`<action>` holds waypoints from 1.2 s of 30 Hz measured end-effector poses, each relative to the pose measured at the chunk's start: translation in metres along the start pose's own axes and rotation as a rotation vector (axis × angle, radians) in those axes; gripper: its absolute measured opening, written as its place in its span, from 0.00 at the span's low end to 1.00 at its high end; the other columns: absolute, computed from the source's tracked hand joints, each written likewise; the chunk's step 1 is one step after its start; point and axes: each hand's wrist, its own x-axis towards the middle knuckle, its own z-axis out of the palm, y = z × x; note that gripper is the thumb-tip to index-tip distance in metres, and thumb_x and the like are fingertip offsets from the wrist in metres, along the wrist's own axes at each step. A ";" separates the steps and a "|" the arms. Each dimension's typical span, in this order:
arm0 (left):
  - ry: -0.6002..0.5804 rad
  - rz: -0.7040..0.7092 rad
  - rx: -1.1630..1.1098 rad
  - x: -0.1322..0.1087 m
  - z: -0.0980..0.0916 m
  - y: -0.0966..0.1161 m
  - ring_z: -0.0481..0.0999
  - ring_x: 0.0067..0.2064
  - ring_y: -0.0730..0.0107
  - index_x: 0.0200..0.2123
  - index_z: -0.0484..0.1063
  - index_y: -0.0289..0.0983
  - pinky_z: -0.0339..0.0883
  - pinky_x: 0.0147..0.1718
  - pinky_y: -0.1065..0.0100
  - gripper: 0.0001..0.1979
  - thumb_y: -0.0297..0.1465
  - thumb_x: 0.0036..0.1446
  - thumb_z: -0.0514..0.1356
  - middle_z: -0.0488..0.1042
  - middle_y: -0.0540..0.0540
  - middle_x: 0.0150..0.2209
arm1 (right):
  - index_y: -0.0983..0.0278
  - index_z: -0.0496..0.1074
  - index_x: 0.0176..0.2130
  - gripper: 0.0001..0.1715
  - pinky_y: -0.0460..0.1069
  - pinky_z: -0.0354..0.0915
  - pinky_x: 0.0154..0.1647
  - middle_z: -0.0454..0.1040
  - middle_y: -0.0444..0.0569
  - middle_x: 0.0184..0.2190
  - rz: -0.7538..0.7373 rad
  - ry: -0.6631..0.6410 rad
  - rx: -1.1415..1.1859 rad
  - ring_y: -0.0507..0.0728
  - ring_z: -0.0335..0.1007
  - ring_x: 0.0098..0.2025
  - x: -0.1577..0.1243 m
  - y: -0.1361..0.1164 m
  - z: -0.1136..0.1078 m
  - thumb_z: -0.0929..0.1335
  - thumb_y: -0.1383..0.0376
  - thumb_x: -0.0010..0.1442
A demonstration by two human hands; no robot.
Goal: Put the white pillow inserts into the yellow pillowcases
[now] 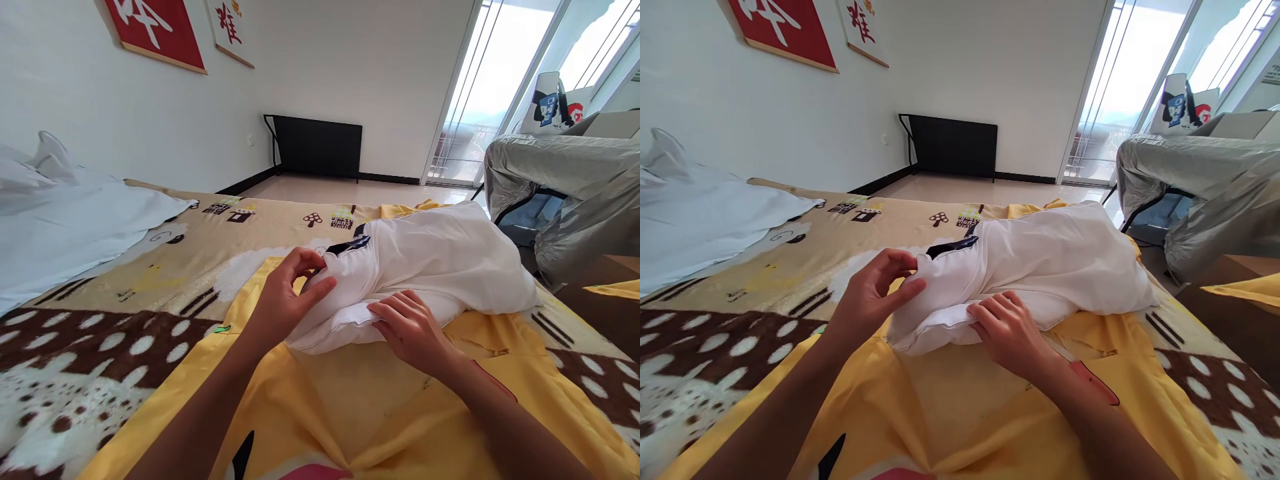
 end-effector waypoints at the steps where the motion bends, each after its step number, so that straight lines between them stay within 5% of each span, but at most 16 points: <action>1: -0.013 -0.045 -0.088 0.001 -0.001 -0.001 0.73 0.40 0.66 0.42 0.64 0.39 0.66 0.39 0.68 0.19 0.40 0.50 0.63 0.74 0.47 0.38 | 0.63 0.68 0.42 0.07 0.49 0.58 0.39 0.75 0.48 0.32 -0.002 0.007 -0.001 0.54 0.68 0.35 0.001 0.000 0.000 0.62 0.69 0.63; 4: -0.125 -0.132 -0.210 0.004 -0.004 -0.002 0.73 0.39 0.66 0.45 0.66 0.39 0.65 0.35 0.70 0.22 0.40 0.48 0.64 0.74 0.46 0.39 | 0.63 0.68 0.41 0.07 0.49 0.58 0.38 0.75 0.48 0.31 -0.019 0.029 -0.007 0.53 0.67 0.33 0.002 -0.001 -0.001 0.62 0.70 0.64; 7: -0.149 -0.091 -0.147 0.004 -0.005 0.000 0.71 0.37 0.68 0.36 0.69 0.37 0.64 0.34 0.70 0.14 0.39 0.48 0.64 0.73 0.46 0.37 | 0.63 0.68 0.41 0.07 0.50 0.58 0.37 0.75 0.48 0.31 -0.032 0.032 -0.014 0.54 0.67 0.33 0.002 -0.001 -0.001 0.62 0.71 0.63; 12: -0.036 0.042 0.005 0.002 -0.002 0.001 0.70 0.37 0.68 0.30 0.68 0.38 0.64 0.37 0.68 0.09 0.37 0.50 0.62 0.74 0.46 0.38 | 0.63 0.67 0.40 0.06 0.49 0.58 0.37 0.74 0.47 0.30 -0.056 0.034 -0.014 0.53 0.66 0.32 0.003 -0.002 -0.002 0.62 0.71 0.63; 18: 0.091 0.005 0.076 0.008 -0.005 -0.018 0.71 0.44 0.67 0.31 0.66 0.39 0.64 0.38 0.72 0.08 0.37 0.52 0.60 0.75 0.48 0.42 | 0.63 0.66 0.40 0.06 0.49 0.58 0.38 0.74 0.46 0.30 -0.090 0.018 -0.008 0.52 0.67 0.32 0.003 -0.002 -0.001 0.62 0.72 0.63; 23: 0.220 -0.054 0.089 0.018 -0.015 -0.036 0.64 0.27 0.74 0.30 0.62 0.40 0.57 0.25 0.75 0.10 0.37 0.53 0.59 0.66 0.54 0.25 | 0.64 0.66 0.39 0.06 0.49 0.58 0.37 0.74 0.46 0.30 -0.093 0.028 0.005 0.52 0.66 0.31 0.003 -0.002 -0.001 0.62 0.72 0.63; 26: 0.268 -0.053 0.061 0.020 -0.017 -0.038 0.62 0.25 0.74 0.29 0.60 0.40 0.56 0.23 0.74 0.10 0.36 0.53 0.59 0.64 0.55 0.23 | 0.63 0.67 0.38 0.07 0.49 0.58 0.37 0.75 0.46 0.30 -0.081 0.040 0.011 0.52 0.66 0.32 0.003 -0.001 -0.002 0.62 0.72 0.63; 31: 0.073 0.123 0.246 0.006 -0.001 -0.025 0.72 0.36 0.69 0.30 0.60 0.40 0.64 0.33 0.71 0.04 0.29 0.54 0.55 0.75 0.49 0.36 | 0.63 0.68 0.38 0.10 0.49 0.58 0.37 0.75 0.46 0.31 -0.069 0.102 0.015 0.52 0.64 0.32 0.003 0.001 -0.003 0.61 0.75 0.62; 36: -0.248 0.486 0.292 -0.010 0.019 -0.005 0.70 0.55 0.64 0.29 0.56 0.40 0.62 0.50 0.62 0.07 0.22 0.57 0.49 0.76 0.44 0.49 | 0.64 0.68 0.39 0.10 0.50 0.58 0.38 0.75 0.48 0.32 -0.058 0.106 0.017 0.53 0.65 0.34 0.000 0.003 -0.002 0.61 0.75 0.62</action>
